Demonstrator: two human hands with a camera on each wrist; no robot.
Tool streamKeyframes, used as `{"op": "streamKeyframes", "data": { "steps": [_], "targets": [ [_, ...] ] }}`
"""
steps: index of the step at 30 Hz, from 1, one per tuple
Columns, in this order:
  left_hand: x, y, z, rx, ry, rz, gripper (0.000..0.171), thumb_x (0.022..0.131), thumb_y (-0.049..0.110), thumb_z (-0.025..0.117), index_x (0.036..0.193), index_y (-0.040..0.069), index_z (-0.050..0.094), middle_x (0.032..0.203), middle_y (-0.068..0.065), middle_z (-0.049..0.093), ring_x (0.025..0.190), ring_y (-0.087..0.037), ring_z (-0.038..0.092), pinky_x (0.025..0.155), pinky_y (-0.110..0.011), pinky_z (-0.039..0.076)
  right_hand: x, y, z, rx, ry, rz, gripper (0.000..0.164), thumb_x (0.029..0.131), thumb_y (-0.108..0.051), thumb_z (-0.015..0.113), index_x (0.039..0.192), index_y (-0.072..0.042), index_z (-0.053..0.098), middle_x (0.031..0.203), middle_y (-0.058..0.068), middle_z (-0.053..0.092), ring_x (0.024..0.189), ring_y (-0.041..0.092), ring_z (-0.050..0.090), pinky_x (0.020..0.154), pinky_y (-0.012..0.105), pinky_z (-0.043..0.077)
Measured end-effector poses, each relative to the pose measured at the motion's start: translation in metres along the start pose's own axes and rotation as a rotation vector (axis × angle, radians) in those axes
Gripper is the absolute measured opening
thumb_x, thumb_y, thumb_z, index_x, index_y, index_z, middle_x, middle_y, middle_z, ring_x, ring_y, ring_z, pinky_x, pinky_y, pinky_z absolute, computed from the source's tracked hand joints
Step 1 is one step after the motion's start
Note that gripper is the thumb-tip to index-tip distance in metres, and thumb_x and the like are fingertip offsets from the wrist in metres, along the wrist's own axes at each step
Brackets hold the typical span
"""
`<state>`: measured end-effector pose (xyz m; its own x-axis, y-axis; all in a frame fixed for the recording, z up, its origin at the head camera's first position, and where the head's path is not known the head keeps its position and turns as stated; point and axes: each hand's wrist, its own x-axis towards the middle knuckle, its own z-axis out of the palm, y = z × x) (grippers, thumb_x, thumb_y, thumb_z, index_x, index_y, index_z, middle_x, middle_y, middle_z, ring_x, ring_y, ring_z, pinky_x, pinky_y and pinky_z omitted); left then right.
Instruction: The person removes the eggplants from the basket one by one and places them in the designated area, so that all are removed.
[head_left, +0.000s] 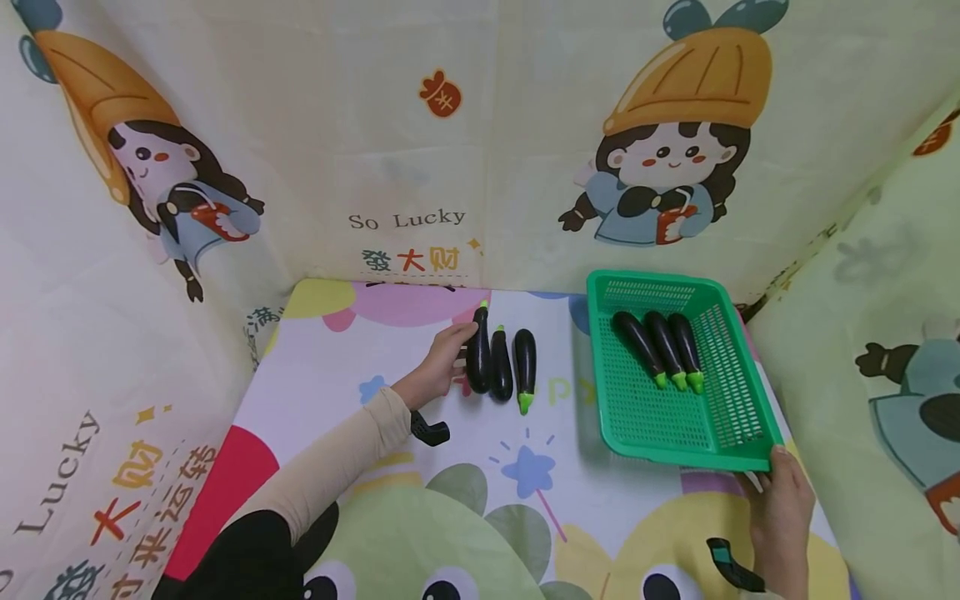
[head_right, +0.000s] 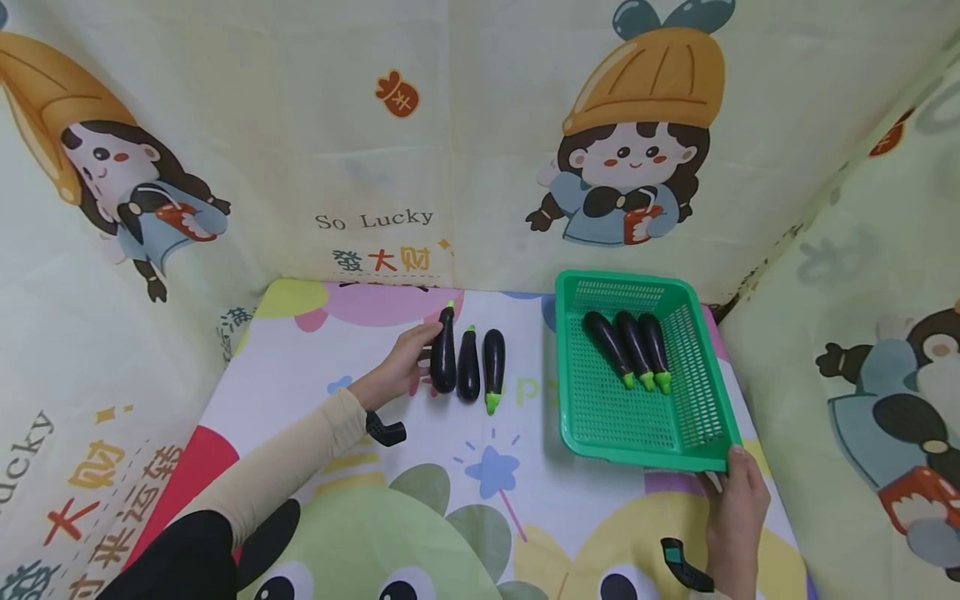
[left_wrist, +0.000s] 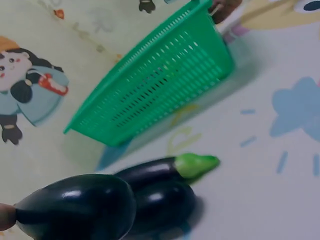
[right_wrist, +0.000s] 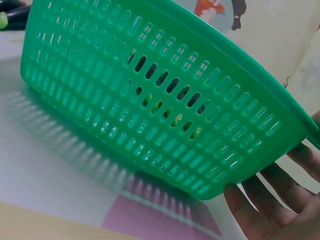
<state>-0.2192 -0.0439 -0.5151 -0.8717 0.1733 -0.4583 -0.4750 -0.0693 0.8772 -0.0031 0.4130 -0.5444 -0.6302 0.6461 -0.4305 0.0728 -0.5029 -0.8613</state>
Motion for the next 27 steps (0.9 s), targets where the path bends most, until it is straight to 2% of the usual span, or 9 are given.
{"op": "streamKeyframes", "data": {
  "steps": [4, 7, 11, 15, 18, 21, 23, 27],
  "targets": [
    [0.004, -0.006, -0.004, 0.011, 0.03, -0.017, 0.049, 0.107, 0.037, 0.057, 0.146, 0.007, 0.056, 0.138, -0.015, 0.056, 0.117, -0.027, 0.056, 0.088, -0.043, 0.053, 0.001, -0.002, 0.001, 0.012, 0.009, 0.003, 0.032, 0.103, -0.036, 0.065, 0.128, -0.017, 0.07, 0.106, -0.009, 0.074, 0.091, 0.004, 0.07, 0.063, 0.023, 0.059],
    [0.006, -0.011, -0.009, 0.049, 0.05, -0.036, 0.048, 0.107, 0.036, 0.058, 0.145, 0.006, 0.056, 0.133, -0.013, 0.059, 0.109, -0.024, 0.059, 0.074, -0.033, 0.054, 0.001, -0.002, 0.001, 0.023, 0.015, 0.009, 0.029, 0.103, -0.035, 0.066, 0.124, -0.016, 0.071, 0.102, -0.007, 0.074, 0.09, 0.005, 0.071, 0.064, 0.024, 0.059],
    [0.012, -0.015, -0.017, 0.077, 0.068, -0.061, 0.045, 0.106, 0.035, 0.06, 0.141, 0.007, 0.059, 0.122, -0.01, 0.063, 0.097, -0.019, 0.061, 0.068, -0.027, 0.052, 0.001, -0.001, 0.001, 0.035, 0.018, 0.018, 0.027, 0.103, -0.034, 0.066, 0.122, -0.015, 0.071, 0.099, -0.007, 0.074, 0.089, 0.005, 0.07, 0.065, 0.024, 0.059],
    [0.019, -0.019, -0.022, 0.107, 0.067, -0.017, 0.042, 0.105, 0.03, 0.063, 0.138, 0.004, 0.061, 0.098, -0.004, 0.063, 0.072, -0.014, 0.054, 0.06, -0.025, 0.044, 0.001, -0.001, 0.0, 0.048, 0.018, 0.022, 0.024, 0.104, -0.032, 0.064, 0.121, -0.015, 0.07, 0.096, -0.006, 0.074, 0.088, 0.005, 0.07, 0.065, 0.024, 0.059],
    [0.022, -0.022, -0.025, 0.246, 0.083, 0.078, 0.041, 0.105, 0.03, 0.064, 0.135, 0.002, 0.062, 0.086, -0.002, 0.061, 0.061, -0.012, 0.048, 0.056, -0.025, 0.042, 0.002, -0.001, 0.0, 0.056, 0.01, 0.024, 0.024, 0.104, -0.031, 0.065, 0.12, -0.015, 0.071, 0.095, -0.006, 0.075, 0.087, 0.005, 0.07, 0.065, 0.024, 0.059],
    [0.024, -0.024, -0.027, 0.423, 0.128, 0.163, 0.039, 0.104, 0.031, 0.065, 0.131, 0.003, 0.065, 0.089, -0.005, 0.064, 0.063, -0.012, 0.051, 0.057, -0.026, 0.047, 0.002, -0.001, 0.0, 0.066, 0.002, 0.027, 0.025, 0.102, -0.032, 0.067, 0.121, -0.016, 0.071, 0.097, -0.006, 0.076, 0.087, 0.006, 0.071, 0.065, 0.024, 0.059],
    [0.027, -0.026, -0.027, 0.506, 0.149, 0.195, 0.039, 0.104, 0.033, 0.064, 0.129, 0.003, 0.067, 0.095, -0.009, 0.068, 0.063, -0.012, 0.053, 0.057, -0.025, 0.049, 0.002, 0.0, 0.0, 0.063, 0.001, 0.025, 0.027, 0.102, -0.034, 0.068, 0.122, -0.016, 0.071, 0.098, -0.007, 0.075, 0.088, 0.006, 0.071, 0.065, 0.024, 0.059],
    [0.036, -0.031, -0.027, 0.61, 0.167, 0.212, 0.04, 0.104, 0.036, 0.063, 0.129, 0.005, 0.069, 0.101, -0.011, 0.07, 0.061, -0.009, 0.053, 0.055, -0.022, 0.046, 0.001, 0.0, 0.0, 0.057, 0.01, 0.021, 0.029, 0.102, -0.035, 0.068, 0.123, -0.016, 0.07, 0.1, -0.006, 0.074, 0.089, 0.006, 0.07, 0.066, 0.024, 0.059]
  ]
}}
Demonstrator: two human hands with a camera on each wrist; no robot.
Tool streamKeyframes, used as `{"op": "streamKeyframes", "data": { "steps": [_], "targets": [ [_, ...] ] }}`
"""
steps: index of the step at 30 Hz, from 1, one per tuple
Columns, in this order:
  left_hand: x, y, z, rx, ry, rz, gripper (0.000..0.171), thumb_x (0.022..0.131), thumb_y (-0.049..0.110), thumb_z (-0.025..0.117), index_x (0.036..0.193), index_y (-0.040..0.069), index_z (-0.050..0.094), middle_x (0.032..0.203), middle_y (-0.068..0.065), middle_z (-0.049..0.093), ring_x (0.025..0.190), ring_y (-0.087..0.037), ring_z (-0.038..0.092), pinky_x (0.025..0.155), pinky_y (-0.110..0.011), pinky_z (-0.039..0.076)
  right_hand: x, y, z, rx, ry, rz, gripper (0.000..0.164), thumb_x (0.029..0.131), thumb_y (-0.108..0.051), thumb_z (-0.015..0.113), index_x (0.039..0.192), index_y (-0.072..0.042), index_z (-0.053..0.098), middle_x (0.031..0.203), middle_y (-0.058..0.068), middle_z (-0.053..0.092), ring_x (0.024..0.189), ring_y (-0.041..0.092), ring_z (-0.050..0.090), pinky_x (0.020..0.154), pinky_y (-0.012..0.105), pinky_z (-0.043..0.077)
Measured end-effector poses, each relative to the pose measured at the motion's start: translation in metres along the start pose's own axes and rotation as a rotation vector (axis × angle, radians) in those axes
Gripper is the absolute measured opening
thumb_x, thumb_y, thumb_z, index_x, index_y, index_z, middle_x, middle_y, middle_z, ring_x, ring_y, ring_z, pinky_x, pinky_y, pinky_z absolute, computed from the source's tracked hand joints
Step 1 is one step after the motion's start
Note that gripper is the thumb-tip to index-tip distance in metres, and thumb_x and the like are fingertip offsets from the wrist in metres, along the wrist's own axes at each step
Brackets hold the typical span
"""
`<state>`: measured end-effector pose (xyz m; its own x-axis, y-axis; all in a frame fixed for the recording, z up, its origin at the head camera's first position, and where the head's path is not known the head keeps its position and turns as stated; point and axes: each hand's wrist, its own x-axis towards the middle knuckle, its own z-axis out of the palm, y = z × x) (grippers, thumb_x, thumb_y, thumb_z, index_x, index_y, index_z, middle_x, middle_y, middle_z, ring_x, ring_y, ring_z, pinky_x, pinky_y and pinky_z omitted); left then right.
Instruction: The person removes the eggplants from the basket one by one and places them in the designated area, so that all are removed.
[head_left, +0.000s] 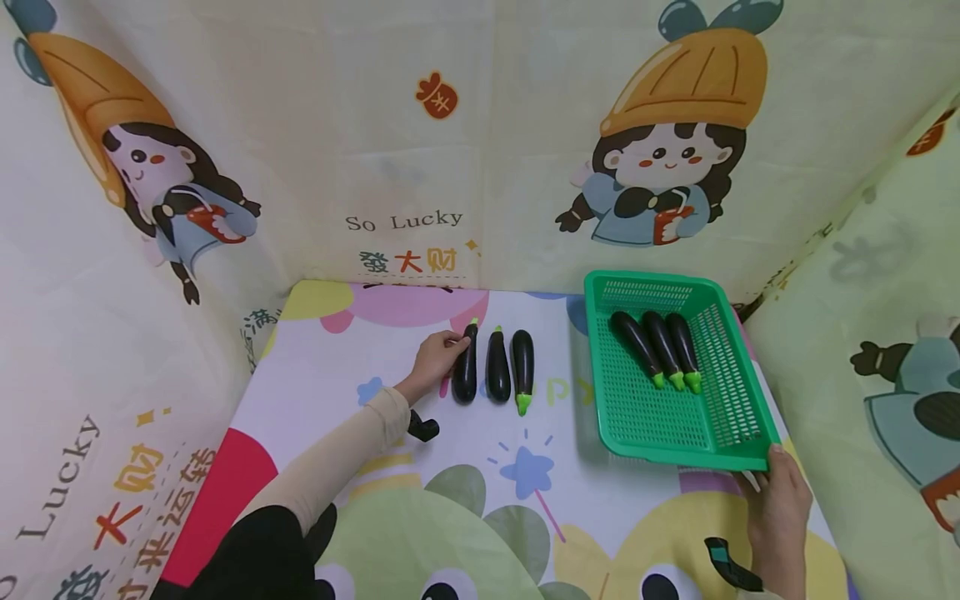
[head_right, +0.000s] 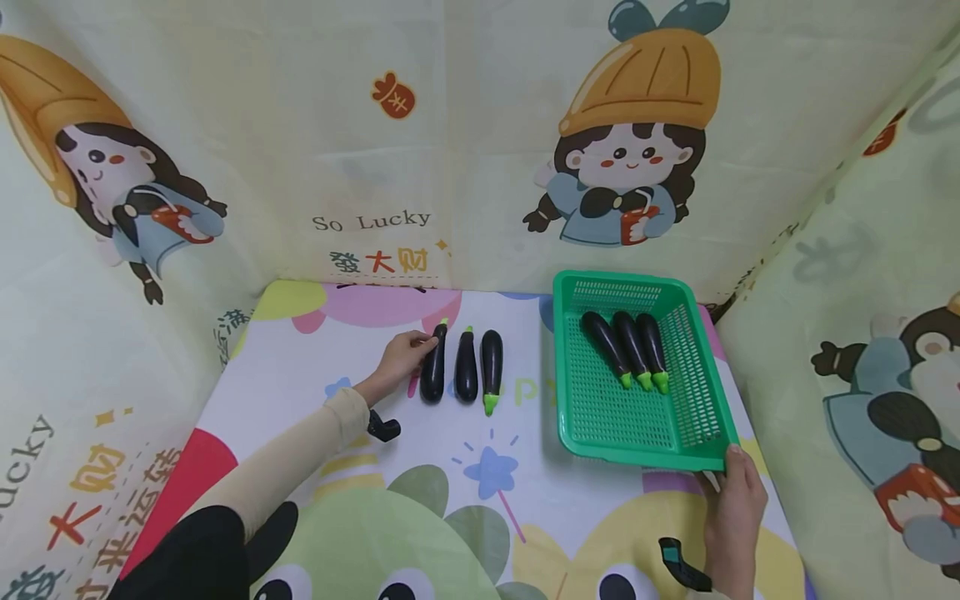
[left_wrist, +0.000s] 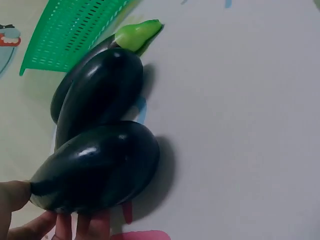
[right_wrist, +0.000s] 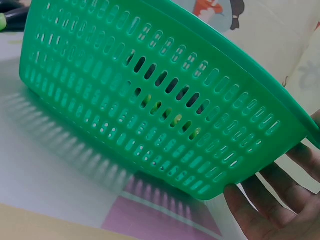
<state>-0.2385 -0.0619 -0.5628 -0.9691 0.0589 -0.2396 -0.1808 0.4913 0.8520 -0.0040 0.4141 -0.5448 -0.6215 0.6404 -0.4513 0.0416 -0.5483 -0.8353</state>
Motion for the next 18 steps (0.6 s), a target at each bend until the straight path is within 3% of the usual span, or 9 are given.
{"op": "streamKeyframes", "data": {
  "steps": [13, 18],
  "targets": [
    [0.0046, -0.0049, 0.0049, 0.122, 0.04, -0.002, 0.042, 0.104, 0.04, 0.062, 0.124, 0.004, 0.072, 0.102, -0.014, 0.074, 0.062, -0.015, 0.061, 0.055, -0.023, 0.048, 0.0002, -0.0009, -0.0009, -0.049, 0.012, 0.015, 0.034, 0.103, -0.038, 0.066, 0.133, -0.021, 0.068, 0.11, -0.012, 0.07, 0.096, 0.004, 0.066, 0.065, 0.021, 0.058],
    [0.0039, -0.0038, 0.0073, 0.204, 0.054, 0.038, 0.039, 0.105, 0.038, 0.061, 0.124, 0.006, 0.071, 0.111, -0.014, 0.076, 0.087, -0.021, 0.07, 0.076, -0.033, 0.055, 0.0004, -0.0008, -0.0007, -0.053, 0.013, 0.018, 0.035, 0.103, -0.039, 0.065, 0.132, -0.021, 0.068, 0.112, -0.012, 0.069, 0.098, 0.004, 0.065, 0.065, 0.021, 0.058]
  ]
}}
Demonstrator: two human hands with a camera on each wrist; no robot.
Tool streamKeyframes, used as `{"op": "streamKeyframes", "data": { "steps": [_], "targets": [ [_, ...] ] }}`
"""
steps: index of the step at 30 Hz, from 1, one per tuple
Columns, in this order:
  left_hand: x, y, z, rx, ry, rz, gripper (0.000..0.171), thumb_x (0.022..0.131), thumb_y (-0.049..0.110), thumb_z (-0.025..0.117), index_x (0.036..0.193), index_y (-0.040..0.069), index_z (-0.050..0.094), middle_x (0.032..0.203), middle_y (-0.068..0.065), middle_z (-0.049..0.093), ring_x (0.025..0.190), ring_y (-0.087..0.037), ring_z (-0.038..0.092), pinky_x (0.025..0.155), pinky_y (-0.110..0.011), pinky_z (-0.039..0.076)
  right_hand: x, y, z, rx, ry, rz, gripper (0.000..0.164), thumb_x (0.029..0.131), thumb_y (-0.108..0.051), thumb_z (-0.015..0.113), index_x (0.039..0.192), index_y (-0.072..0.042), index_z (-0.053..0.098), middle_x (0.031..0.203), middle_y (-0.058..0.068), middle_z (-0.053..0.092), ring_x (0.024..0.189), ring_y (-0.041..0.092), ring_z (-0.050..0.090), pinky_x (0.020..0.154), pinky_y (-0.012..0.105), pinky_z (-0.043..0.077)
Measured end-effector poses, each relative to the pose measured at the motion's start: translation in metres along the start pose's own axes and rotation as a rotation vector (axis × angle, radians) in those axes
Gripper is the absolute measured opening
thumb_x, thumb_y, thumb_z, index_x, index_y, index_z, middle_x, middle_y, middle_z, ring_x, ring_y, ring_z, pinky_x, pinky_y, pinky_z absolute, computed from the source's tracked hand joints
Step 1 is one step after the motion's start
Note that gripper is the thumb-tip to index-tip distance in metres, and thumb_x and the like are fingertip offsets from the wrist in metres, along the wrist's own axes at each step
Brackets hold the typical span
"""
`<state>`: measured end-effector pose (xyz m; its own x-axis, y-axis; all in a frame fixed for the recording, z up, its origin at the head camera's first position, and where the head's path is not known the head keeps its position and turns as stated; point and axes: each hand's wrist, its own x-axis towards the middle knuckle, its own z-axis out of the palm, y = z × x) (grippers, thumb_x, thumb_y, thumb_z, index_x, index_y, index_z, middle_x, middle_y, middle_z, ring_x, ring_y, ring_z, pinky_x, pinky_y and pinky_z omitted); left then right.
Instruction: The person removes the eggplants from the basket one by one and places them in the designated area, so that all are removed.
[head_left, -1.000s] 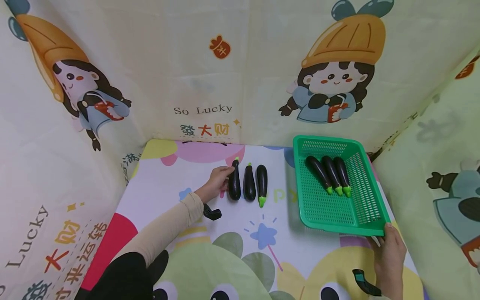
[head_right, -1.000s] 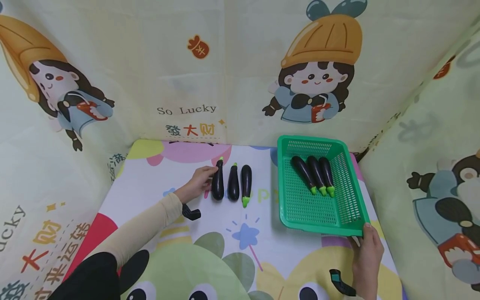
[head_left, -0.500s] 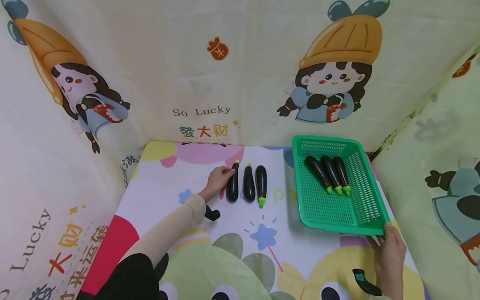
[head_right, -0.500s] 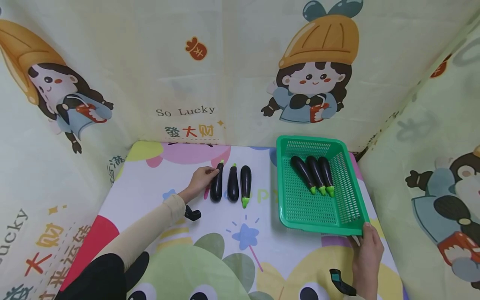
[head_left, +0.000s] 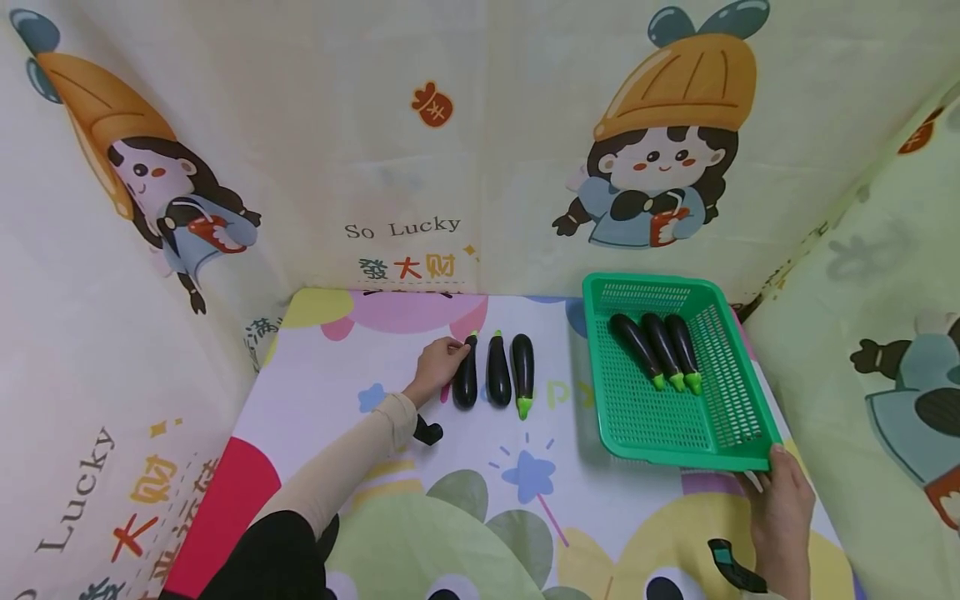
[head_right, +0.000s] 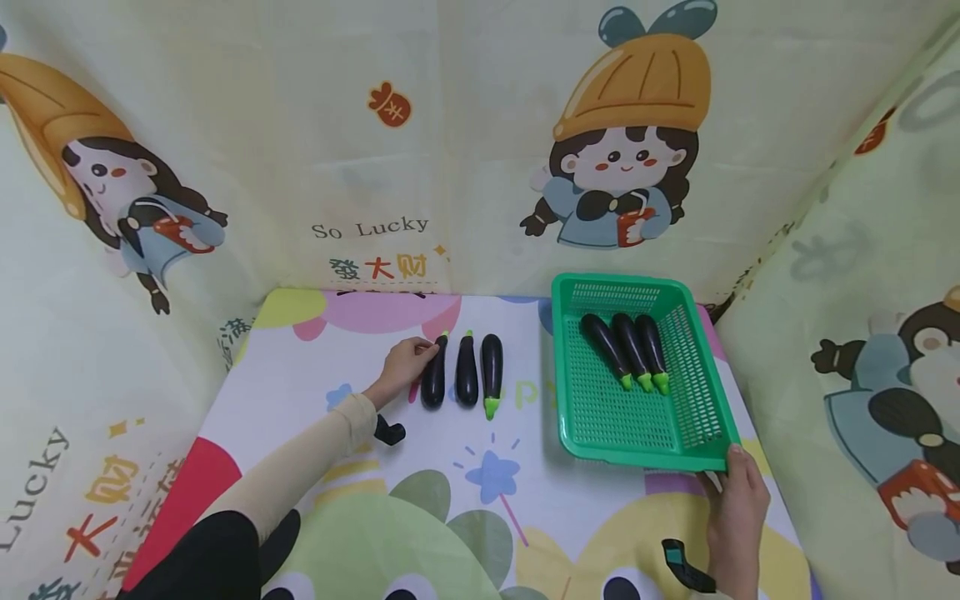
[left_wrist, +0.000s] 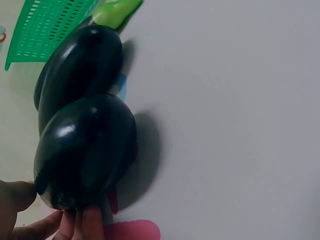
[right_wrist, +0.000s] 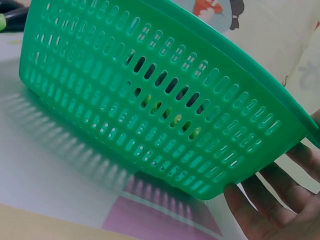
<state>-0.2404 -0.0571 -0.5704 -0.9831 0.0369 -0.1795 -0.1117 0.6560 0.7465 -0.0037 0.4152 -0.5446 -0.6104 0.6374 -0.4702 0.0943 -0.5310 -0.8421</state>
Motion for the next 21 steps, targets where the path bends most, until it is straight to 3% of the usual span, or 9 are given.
{"op": "streamKeyframes", "data": {
  "steps": [5, 12, 18, 21],
  "targets": [
    [-0.0007, 0.0005, 0.002, 0.033, 0.007, 0.037, 0.036, 0.106, 0.036, 0.06, 0.124, 0.006, 0.069, 0.115, -0.014, 0.075, 0.103, -0.027, 0.071, 0.091, -0.043, 0.056, 0.0006, -0.0004, -0.0007, -0.02, -0.015, -0.004, 0.035, 0.102, -0.041, 0.065, 0.133, -0.023, 0.068, 0.114, -0.013, 0.067, 0.099, 0.003, 0.065, 0.065, 0.02, 0.058],
    [-0.0027, 0.0001, -0.0005, 0.151, 0.021, 0.091, 0.041, 0.108, 0.038, 0.055, 0.13, 0.005, 0.065, 0.108, -0.013, 0.072, 0.094, -0.026, 0.067, 0.083, -0.042, 0.055, 0.0002, -0.0017, -0.0007, -0.012, -0.048, -0.017, 0.035, 0.104, -0.039, 0.063, 0.131, -0.019, 0.069, 0.114, -0.011, 0.067, 0.098, 0.005, 0.066, 0.067, 0.021, 0.059],
    [-0.0065, 0.0028, -0.004, 0.368, 0.059, 0.173, 0.043, 0.109, 0.038, 0.051, 0.133, 0.004, 0.063, 0.113, -0.016, 0.068, 0.095, -0.031, 0.067, 0.08, -0.048, 0.058, 0.0003, -0.0031, -0.0008, 0.007, -0.042, 0.004, 0.032, 0.103, -0.038, 0.064, 0.128, -0.019, 0.07, 0.108, -0.011, 0.072, 0.096, 0.005, 0.068, 0.066, 0.022, 0.059],
    [-0.0068, 0.0077, -0.004, 0.547, 0.081, 0.272, 0.042, 0.11, 0.039, 0.05, 0.13, 0.004, 0.062, 0.12, -0.018, 0.065, 0.106, -0.036, 0.065, 0.083, -0.05, 0.06, -0.0001, -0.0025, -0.0021, 0.02, -0.035, 0.01, 0.031, 0.103, -0.037, 0.065, 0.127, -0.019, 0.07, 0.106, -0.01, 0.073, 0.094, 0.006, 0.069, 0.066, 0.023, 0.059]
  ]
}}
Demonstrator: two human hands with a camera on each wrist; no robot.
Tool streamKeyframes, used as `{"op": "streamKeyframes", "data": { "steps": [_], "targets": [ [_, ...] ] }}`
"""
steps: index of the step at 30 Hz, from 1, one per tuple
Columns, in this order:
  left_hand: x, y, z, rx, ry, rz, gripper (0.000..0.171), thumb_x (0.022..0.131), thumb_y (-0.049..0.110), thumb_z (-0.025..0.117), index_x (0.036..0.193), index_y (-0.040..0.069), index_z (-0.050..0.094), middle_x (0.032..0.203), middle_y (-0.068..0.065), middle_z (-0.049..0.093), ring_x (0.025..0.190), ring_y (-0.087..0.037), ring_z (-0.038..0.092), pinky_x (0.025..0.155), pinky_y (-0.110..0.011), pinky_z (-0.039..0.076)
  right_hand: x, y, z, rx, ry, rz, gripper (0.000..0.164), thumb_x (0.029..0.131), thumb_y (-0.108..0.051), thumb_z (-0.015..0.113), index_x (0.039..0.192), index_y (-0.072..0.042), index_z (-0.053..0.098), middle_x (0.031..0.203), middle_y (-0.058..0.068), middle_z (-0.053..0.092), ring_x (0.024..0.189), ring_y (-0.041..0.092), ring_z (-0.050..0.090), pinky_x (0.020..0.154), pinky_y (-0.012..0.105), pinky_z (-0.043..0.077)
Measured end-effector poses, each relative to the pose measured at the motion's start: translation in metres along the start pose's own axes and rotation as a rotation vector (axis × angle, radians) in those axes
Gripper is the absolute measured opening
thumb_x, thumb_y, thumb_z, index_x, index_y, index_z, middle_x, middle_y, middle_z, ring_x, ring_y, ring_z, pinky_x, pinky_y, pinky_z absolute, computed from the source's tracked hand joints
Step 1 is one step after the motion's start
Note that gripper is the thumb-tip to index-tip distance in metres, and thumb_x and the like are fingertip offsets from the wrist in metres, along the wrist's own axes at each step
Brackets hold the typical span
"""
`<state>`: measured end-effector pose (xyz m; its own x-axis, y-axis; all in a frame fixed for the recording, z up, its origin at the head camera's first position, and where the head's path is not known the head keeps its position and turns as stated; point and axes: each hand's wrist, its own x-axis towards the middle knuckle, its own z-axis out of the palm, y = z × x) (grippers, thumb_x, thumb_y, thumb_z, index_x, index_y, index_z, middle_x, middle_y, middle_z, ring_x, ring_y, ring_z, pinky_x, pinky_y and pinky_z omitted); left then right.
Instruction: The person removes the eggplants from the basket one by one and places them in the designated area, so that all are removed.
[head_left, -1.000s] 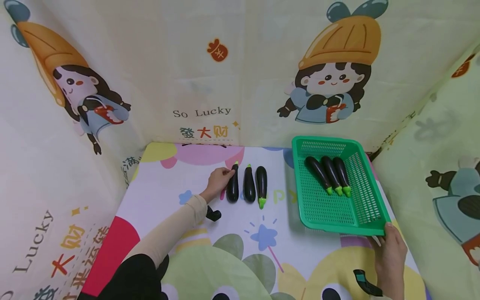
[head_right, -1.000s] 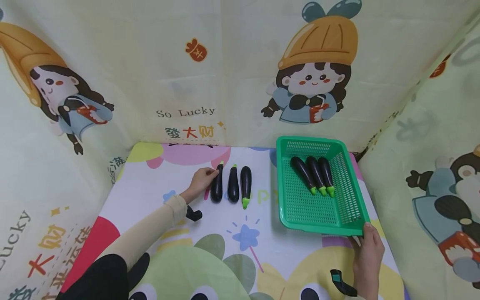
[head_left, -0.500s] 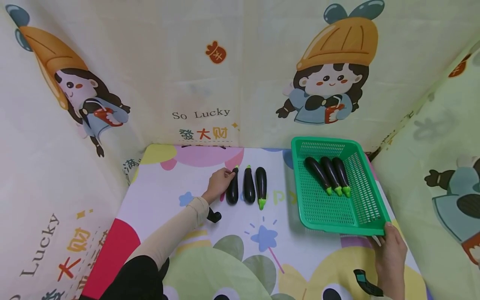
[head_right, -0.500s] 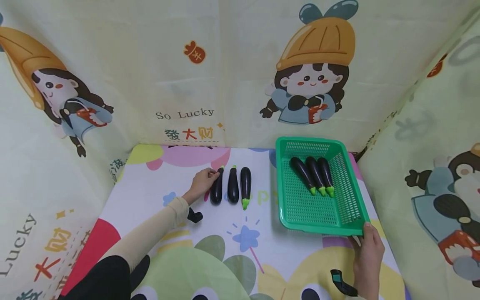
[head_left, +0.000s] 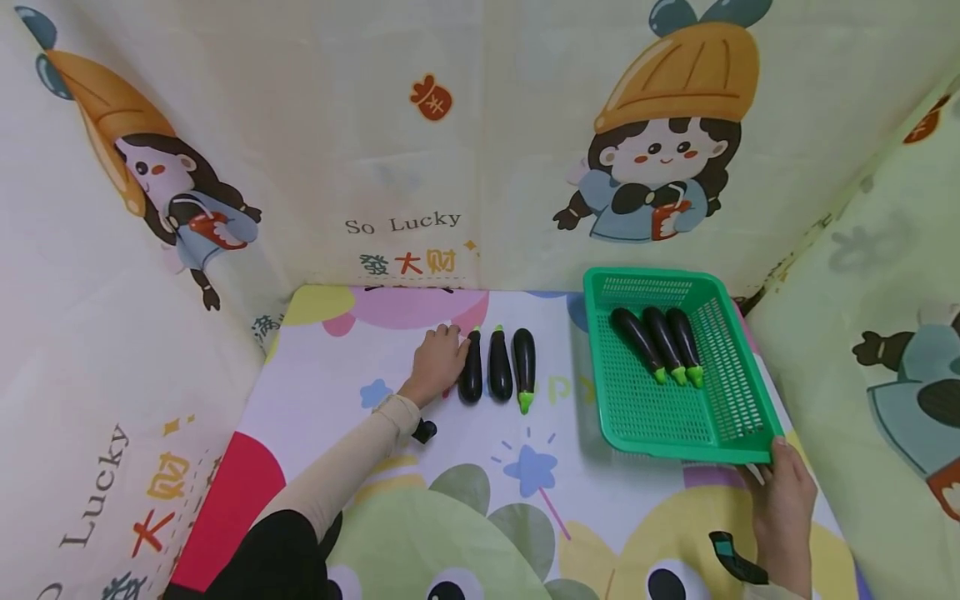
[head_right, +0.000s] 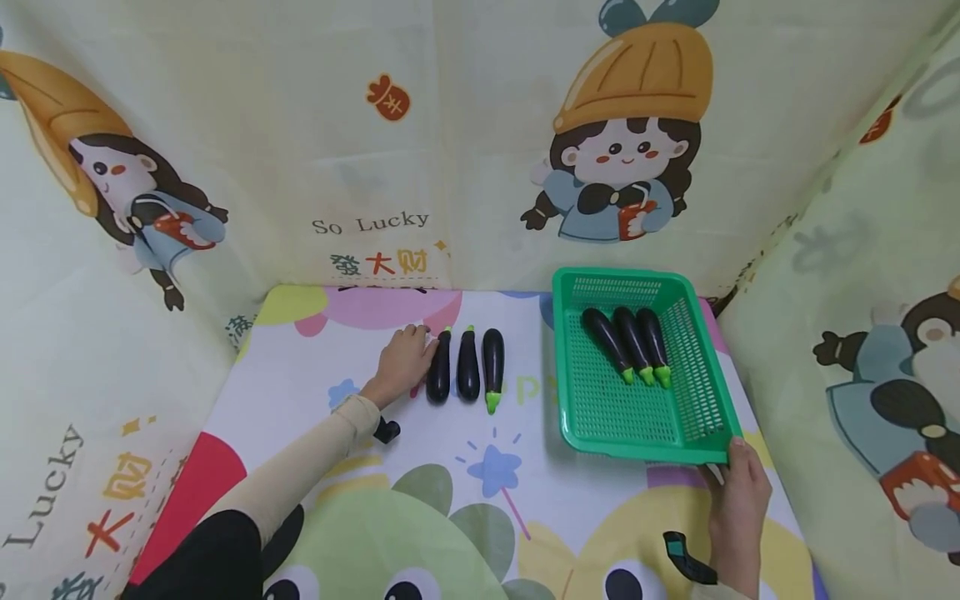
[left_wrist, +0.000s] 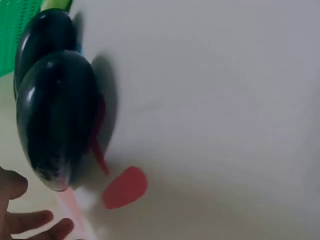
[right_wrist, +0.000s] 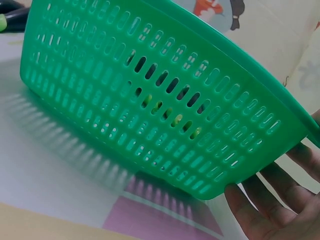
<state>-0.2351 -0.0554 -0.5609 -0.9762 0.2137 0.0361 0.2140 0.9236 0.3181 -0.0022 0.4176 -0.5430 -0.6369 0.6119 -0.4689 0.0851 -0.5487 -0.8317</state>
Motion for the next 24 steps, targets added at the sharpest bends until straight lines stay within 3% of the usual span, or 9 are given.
{"op": "streamKeyframes", "data": {
  "steps": [5, 10, 15, 24],
  "targets": [
    [0.007, 0.012, -0.008, 0.237, 0.031, 0.199, 0.042, 0.11, 0.039, 0.05, 0.135, 0.007, 0.061, 0.126, -0.015, 0.064, 0.118, -0.036, 0.058, 0.093, -0.05, 0.056, 0.001, 0.0, 0.0, 0.006, 0.007, -0.006, 0.028, 0.103, -0.036, 0.066, 0.124, -0.018, 0.07, 0.102, -0.009, 0.076, 0.091, 0.006, 0.071, 0.066, 0.023, 0.06],
    [0.013, 0.026, -0.015, 0.346, 0.028, 0.37, 0.041, 0.109, 0.04, 0.051, 0.138, 0.013, 0.062, 0.129, -0.011, 0.062, 0.124, -0.033, 0.054, 0.101, -0.053, 0.05, 0.001, 0.0, -0.001, 0.019, 0.015, -0.002, 0.027, 0.102, -0.035, 0.067, 0.122, -0.017, 0.071, 0.1, -0.008, 0.076, 0.09, 0.006, 0.071, 0.066, 0.024, 0.06],
    [0.017, 0.041, -0.023, 0.384, 0.057, 0.502, 0.039, 0.108, 0.039, 0.054, 0.137, 0.016, 0.062, 0.133, -0.01, 0.061, 0.131, -0.033, 0.05, 0.106, -0.056, 0.045, 0.002, 0.0, 0.0, 0.023, 0.03, -0.009, 0.027, 0.102, -0.035, 0.068, 0.121, -0.017, 0.071, 0.101, -0.008, 0.076, 0.089, 0.006, 0.071, 0.064, 0.024, 0.06],
    [0.025, 0.078, -0.04, 0.398, 0.073, 0.661, 0.04, 0.109, 0.039, 0.051, 0.143, 0.017, 0.056, 0.141, -0.01, 0.058, 0.137, -0.034, 0.046, 0.114, -0.056, 0.039, -0.001, 0.001, 0.003, 0.048, 0.007, -0.019, 0.027, 0.102, -0.033, 0.068, 0.122, -0.015, 0.072, 0.098, -0.005, 0.077, 0.087, 0.007, 0.072, 0.065, 0.025, 0.06]
  ]
}}
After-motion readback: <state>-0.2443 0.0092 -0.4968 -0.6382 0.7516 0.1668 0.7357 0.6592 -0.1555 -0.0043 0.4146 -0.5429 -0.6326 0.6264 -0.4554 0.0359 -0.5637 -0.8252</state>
